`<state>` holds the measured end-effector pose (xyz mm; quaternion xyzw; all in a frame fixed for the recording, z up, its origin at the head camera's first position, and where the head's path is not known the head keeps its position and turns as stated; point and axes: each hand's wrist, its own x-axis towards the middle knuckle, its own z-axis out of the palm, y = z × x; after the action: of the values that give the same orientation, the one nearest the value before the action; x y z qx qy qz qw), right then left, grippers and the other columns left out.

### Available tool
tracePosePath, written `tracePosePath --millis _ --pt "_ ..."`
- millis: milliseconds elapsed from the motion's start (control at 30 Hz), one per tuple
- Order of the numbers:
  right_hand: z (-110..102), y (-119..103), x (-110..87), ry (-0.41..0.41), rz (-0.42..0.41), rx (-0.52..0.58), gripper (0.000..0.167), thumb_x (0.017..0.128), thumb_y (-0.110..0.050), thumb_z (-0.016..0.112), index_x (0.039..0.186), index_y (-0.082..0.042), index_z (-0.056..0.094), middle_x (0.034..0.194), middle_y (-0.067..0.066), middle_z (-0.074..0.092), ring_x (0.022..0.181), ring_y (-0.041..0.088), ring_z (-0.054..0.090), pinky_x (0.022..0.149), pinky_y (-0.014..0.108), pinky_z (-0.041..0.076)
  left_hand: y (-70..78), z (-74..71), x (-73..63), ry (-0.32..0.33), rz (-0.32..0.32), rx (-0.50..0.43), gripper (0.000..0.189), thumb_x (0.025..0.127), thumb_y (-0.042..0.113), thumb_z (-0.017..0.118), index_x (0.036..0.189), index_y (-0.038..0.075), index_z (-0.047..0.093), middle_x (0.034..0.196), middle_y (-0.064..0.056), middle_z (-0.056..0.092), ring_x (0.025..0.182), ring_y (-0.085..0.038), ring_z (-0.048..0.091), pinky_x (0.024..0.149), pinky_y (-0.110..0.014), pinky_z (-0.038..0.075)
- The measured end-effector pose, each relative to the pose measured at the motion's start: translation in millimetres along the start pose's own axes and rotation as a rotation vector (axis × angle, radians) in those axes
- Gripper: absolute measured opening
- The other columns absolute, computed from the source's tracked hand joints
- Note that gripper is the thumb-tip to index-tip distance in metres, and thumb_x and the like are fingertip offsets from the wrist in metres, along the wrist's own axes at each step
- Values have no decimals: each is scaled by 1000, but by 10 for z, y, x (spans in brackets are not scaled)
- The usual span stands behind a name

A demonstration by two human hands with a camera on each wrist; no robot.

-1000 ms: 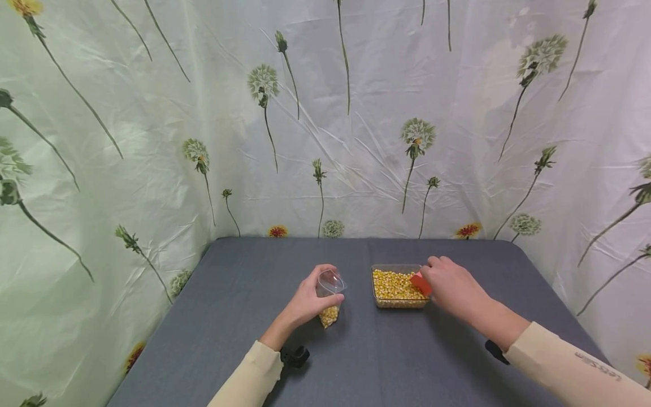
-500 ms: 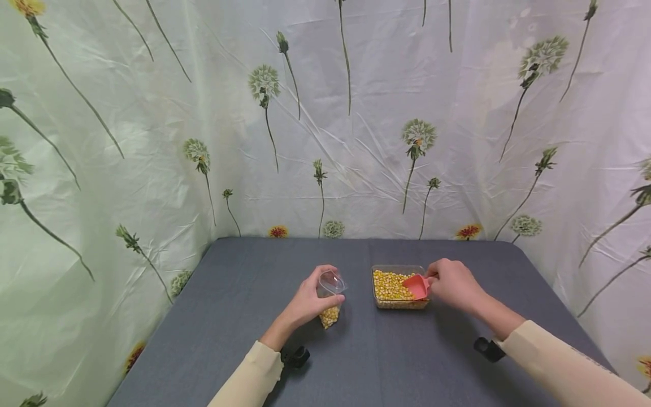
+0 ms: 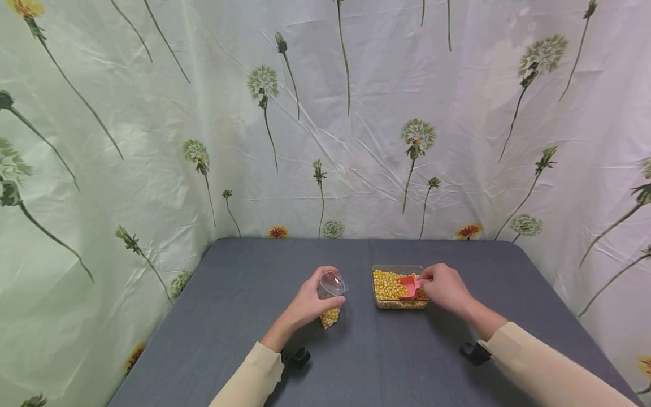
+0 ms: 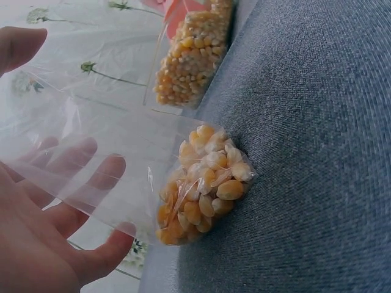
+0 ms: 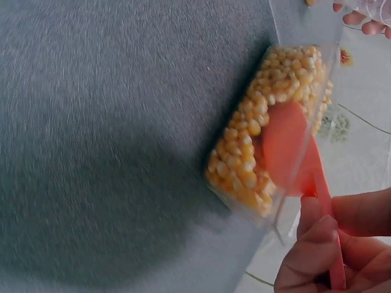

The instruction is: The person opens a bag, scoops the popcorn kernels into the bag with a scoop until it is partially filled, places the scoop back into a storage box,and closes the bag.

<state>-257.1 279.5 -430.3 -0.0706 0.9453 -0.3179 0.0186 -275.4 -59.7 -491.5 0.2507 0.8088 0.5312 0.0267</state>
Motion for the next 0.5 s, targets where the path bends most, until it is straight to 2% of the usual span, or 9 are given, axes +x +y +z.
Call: tracePosePath --millis 133,500 --pt "82 24 37 16 35 7 17 95 -6 60 98 4 74 74 3 61 62 18 46 55 35 36 3 0 -1 0 -1 11 69 88 46 76 142 14 46 122 7 57 108 -13 58 81 -35 53" --pt "147 -31 32 21 105 50 19 97 -7 60 100 7 73 84 9 66 70 21 50 59 35 39 28 0 -7 -1 -29 4 60 89 38 77 139 20 49 122 8 58 107 -13 57 89 -46 49"
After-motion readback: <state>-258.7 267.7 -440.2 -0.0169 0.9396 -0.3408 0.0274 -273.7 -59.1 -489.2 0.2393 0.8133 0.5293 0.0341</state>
